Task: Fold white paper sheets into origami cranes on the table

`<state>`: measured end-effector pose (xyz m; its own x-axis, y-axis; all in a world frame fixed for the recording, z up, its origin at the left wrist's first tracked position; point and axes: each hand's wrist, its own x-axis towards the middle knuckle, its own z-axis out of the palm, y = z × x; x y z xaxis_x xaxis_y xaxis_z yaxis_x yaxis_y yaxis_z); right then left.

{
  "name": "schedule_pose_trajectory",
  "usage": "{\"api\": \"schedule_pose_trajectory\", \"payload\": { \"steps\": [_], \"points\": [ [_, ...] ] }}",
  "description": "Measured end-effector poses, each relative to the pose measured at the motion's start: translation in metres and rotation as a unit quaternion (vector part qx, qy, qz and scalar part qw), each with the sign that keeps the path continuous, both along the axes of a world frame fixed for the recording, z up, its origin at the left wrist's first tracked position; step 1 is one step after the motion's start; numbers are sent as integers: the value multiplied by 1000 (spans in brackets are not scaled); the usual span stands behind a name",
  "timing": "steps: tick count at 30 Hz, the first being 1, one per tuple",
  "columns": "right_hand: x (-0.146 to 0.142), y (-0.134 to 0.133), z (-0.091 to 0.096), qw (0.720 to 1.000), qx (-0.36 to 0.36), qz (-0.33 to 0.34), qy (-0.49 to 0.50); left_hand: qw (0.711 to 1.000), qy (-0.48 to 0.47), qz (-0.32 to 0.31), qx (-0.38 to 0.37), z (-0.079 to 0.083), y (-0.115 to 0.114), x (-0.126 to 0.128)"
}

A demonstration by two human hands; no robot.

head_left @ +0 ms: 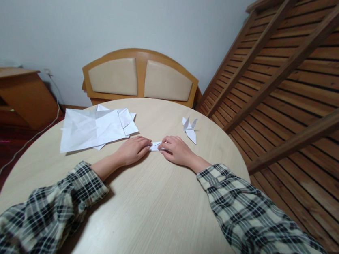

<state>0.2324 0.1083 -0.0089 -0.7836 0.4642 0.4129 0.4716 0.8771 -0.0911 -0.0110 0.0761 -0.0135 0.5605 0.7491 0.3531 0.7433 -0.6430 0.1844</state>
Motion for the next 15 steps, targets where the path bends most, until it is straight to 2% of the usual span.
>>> {"api": "schedule_pose_trajectory", "payload": {
  "steps": [5, 15],
  "points": [
    [0, 7, -4, 1000, -18, -11, 1, 1000, -9, 10, 5, -2, 1, 1],
    [-1, 8, -1, 1000, -13, -20, -14, 1000, -26, 2, -3, -2, 3, 1]
  ]
}}
